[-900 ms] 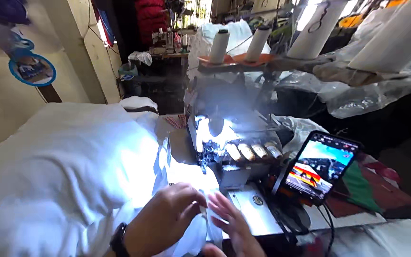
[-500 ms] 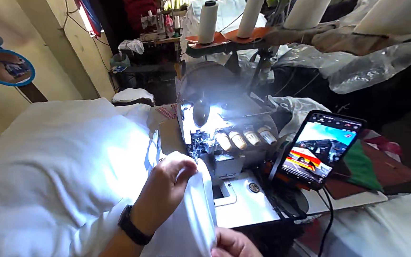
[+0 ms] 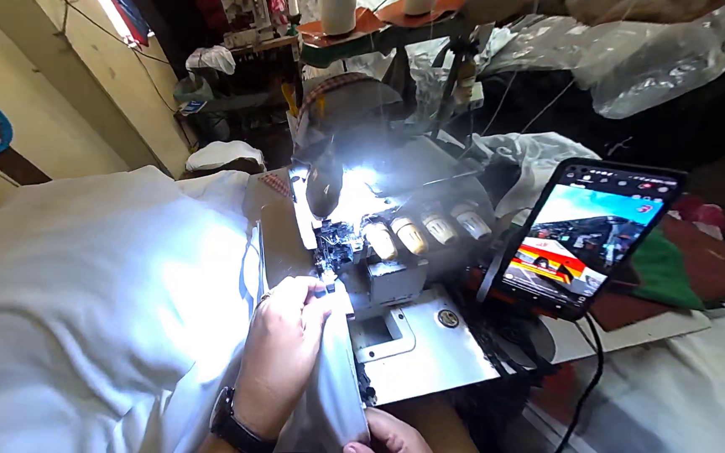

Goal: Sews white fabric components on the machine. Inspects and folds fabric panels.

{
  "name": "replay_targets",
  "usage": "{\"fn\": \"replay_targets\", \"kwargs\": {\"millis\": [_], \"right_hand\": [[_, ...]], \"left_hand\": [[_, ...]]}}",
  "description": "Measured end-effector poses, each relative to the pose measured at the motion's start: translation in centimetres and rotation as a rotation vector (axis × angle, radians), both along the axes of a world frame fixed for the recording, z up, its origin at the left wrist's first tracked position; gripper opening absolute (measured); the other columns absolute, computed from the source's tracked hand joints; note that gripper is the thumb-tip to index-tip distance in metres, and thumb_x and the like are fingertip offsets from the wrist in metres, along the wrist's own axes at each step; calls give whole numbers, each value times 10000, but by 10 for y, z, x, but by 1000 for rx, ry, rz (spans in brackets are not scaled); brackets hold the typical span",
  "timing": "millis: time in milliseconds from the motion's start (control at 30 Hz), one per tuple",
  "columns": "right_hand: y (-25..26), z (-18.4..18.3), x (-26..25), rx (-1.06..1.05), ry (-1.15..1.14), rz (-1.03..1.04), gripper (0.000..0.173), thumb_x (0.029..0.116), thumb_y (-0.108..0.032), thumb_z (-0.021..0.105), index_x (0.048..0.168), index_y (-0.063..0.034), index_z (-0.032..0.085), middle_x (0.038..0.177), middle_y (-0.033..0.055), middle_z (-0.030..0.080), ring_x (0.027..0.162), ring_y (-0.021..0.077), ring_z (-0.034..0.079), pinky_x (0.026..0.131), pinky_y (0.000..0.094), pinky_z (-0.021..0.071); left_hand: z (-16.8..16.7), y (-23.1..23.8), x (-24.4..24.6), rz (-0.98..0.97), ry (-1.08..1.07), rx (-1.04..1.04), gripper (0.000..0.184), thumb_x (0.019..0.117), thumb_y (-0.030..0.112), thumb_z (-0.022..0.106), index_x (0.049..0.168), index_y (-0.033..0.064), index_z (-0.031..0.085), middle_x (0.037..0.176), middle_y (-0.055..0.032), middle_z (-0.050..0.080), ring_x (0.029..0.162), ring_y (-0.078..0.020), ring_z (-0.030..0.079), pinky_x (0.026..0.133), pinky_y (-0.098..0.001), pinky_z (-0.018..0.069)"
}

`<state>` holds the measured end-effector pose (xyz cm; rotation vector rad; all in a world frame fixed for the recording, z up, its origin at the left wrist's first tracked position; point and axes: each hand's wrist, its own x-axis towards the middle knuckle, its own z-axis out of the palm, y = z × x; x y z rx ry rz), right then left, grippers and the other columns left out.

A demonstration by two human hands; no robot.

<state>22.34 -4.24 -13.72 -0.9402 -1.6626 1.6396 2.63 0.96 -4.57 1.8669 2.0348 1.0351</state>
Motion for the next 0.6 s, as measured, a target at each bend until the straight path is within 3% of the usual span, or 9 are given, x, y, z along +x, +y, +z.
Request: {"fn": "replay_targets", "kwargs": {"millis": [67, 133, 233, 333, 433, 533, 600], "right_hand": [[-1, -1, 1, -25, 21, 9, 192, 957, -100, 680, 1050, 68, 691, 993, 125, 707, 943, 115, 688, 881, 310, 569], [-2, -1, 3, -4, 27, 26, 222, 945, -88, 690, 1083, 86, 693, 1043, 147, 710, 998, 128, 688, 925, 315, 560], [-1, 4, 7, 14, -22, 41, 189, 953, -101, 684, 1037, 62, 730, 1015, 140, 717, 969, 134, 686, 901, 313, 560], [4, 11, 10, 5, -67, 50, 175, 964, -122, 674, 971, 44, 731, 931, 115, 710, 873, 113, 675, 823, 302, 558], [16, 24, 8, -27, -52, 50, 155, 972, -123, 664, 976, 22, 718, 869, 65, 720, 806, 77, 682, 778, 298, 571], [35, 37, -2, -65, 14, -5, 118, 968, -135, 675, 958, -26, 718, 822, 4, 722, 766, 45, 683, 745, 270, 577], [47, 42, -8, -73, 79, -35, 88, 962, -122, 681, 951, -44, 717, 818, -10, 721, 760, 41, 686, 734, 251, 584]], "left_hand": [[6, -1, 5, 31, 98, -42, 214, 968, 337, 629, 1026, 175, 756, 942, 58, 714, 926, -89, 682, 855, -351, 564], [8, -1, 11, 53, 222, -28, 195, 965, 313, 620, 944, 165, 745, 890, 34, 685, 896, -150, 677, 818, -430, 556], [7, 0, 10, 92, 303, -1, 207, 966, 287, 579, 937, 151, 732, 923, -13, 690, 957, -242, 673, 850, -531, 519], [5, 11, -8, 139, 270, 41, 151, 920, 248, 610, 918, 142, 719, 929, -30, 673, 944, -255, 662, 832, -545, 519], [11, 31, -20, 138, 240, -17, 156, 946, 254, 649, 908, 114, 704, 918, -57, 628, 916, -264, 624, 810, -533, 488], [23, 62, -22, 151, 288, -125, 180, 935, 218, 679, 923, 39, 698, 1043, -150, 648, 1036, -351, 625, 897, -591, 475], [31, 84, -23, 182, 323, -235, 236, 912, 273, 701, 1046, 79, 714, 1170, -127, 661, 1156, -332, 613, 984, -580, 457]]}}
